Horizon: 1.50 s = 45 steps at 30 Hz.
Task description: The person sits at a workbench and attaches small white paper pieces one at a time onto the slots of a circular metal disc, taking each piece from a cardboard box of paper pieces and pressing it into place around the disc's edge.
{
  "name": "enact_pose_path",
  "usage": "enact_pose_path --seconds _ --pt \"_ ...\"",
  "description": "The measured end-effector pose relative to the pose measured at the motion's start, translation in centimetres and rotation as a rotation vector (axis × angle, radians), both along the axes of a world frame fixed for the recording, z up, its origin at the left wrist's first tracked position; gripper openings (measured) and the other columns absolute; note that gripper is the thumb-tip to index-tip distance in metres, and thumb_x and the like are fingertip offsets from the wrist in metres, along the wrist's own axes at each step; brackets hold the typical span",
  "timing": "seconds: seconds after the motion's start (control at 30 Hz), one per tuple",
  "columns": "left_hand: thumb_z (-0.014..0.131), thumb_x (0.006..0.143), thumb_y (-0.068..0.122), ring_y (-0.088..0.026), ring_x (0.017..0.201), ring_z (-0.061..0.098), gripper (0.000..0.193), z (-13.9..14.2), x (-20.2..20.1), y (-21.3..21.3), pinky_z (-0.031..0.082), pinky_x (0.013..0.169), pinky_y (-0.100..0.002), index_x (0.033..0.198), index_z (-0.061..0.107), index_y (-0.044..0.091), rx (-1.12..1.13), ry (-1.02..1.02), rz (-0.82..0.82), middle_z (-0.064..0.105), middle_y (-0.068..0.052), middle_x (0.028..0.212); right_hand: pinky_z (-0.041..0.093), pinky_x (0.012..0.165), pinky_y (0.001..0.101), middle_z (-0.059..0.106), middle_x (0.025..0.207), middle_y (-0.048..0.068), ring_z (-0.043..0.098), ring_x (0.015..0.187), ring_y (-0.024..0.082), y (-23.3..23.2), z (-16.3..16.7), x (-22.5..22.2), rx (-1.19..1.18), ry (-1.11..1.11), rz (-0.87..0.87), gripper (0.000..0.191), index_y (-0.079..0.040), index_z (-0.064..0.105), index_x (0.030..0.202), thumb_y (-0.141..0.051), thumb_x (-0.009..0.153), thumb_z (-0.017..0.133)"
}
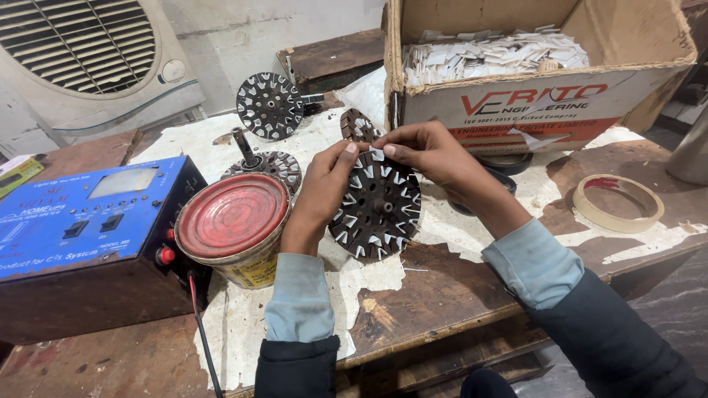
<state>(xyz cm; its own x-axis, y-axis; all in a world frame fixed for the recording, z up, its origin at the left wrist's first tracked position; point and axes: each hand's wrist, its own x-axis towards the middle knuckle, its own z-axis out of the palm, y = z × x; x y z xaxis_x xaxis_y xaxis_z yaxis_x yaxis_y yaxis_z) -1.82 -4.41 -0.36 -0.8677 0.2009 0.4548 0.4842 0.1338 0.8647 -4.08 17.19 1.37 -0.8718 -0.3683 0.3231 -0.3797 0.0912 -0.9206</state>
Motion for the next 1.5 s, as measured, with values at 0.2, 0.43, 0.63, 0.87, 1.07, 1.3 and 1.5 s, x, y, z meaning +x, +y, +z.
enact_pose_path --seconds 0.2,0.43,0.63,0.87,1.07,1.3,1.5 --pt "0.048 0.106 0.03 -0.011 0.089 0.066 0.039 0.3 0.5 0.2 0.053 0.084 -0.028 0.117 0.072 0.002 -0.044 0.156 0.054 0.076 -0.007 0.097 0.053 0.07 0.0211 0.074 0.09 0.004 0.065 0.08 0.005 -0.2 -0.2 0.5 -0.007 0.131 -0.031 0.029 0.005 0.077 0.109 -0.021 0.097 0.072" --pt "0.049 0.105 0.03 -0.012 0.085 0.066 0.039 -0.1 -0.1 0.1 0.054 0.081 -0.029 0.114 0.075 0.002 -0.056 0.114 0.083 0.077 -0.006 0.091 0.054 0.069 0.0211 0.076 0.089 0.004 0.066 0.079 0.005 -0.7 0.7 1.3 -0.001 0.13 -0.057 0.027 0.005 0.077 0.107 -0.019 0.096 0.072" --pt "0.05 0.107 0.03 -0.012 0.101 0.065 0.037 -0.4 -1.1 0.0 0.05 0.093 -0.028 0.117 0.072 0.002 -0.02 0.23 -0.053 0.075 -0.006 0.105 0.055 0.08 0.0309 0.075 0.107 0.011 0.07 0.092 0.02 1.2 3.1 3.2 0.141 0.943 -0.572 0.021 0.002 0.074 0.117 -0.002 0.1 0.063" --pt "0.059 0.101 0.03 -0.012 0.095 0.065 0.035 -1.0 -1.3 0.1 0.051 0.09 -0.029 0.113 0.076 0.002 0.03 0.144 0.04 0.077 -0.004 0.1 0.046 0.084 0.0536 0.068 0.103 0.023 0.059 0.095 0.051 10.8 10.1 -8.4 0.569 0.483 -1.04 0.021 -0.006 0.067 0.111 -0.02 0.096 0.063" --pt "0.058 0.103 0.029 -0.011 0.097 0.06 0.031 -1.4 -1.1 0.2 0.047 0.092 -0.027 0.108 0.074 0.003 0.135 0.041 -0.014 0.073 -0.002 0.099 0.056 0.094 0.0446 0.075 0.115 0.009 0.07 0.11 0.033 14.5 5.9 -13.3 1.311 0.734 -0.546 0.035 -0.027 0.078 0.124 -0.027 0.091 0.064" --pt "0.061 0.1 0.031 -0.013 0.096 0.064 0.03 -0.7 0.0 -0.4 0.049 0.092 -0.029 0.106 0.074 0.004 0.098 0.094 0.048 0.075 -0.005 0.1 0.054 0.09 0.0538 0.071 0.122 0.02 0.067 0.111 0.043 10.2 9.1 -13.3 1.397 0.208 -0.743 0.042 -0.008 0.075 0.12 -0.026 0.082 0.075" --pt "0.077 0.085 0.035 -0.029 0.103 0.074 0.036 0.8 2.1 -0.7 0.055 0.091 -0.038 0.105 0.075 0.005 -0.275 0.36 0.303 0.077 -0.014 0.106 0.055 0.093 0.0543 0.072 0.118 0.028 0.068 0.112 0.046 9.6 9.5 -11.6 1.252 0.238 -0.882 0.038 0.0 0.075 0.117 -0.013 0.082 0.069"
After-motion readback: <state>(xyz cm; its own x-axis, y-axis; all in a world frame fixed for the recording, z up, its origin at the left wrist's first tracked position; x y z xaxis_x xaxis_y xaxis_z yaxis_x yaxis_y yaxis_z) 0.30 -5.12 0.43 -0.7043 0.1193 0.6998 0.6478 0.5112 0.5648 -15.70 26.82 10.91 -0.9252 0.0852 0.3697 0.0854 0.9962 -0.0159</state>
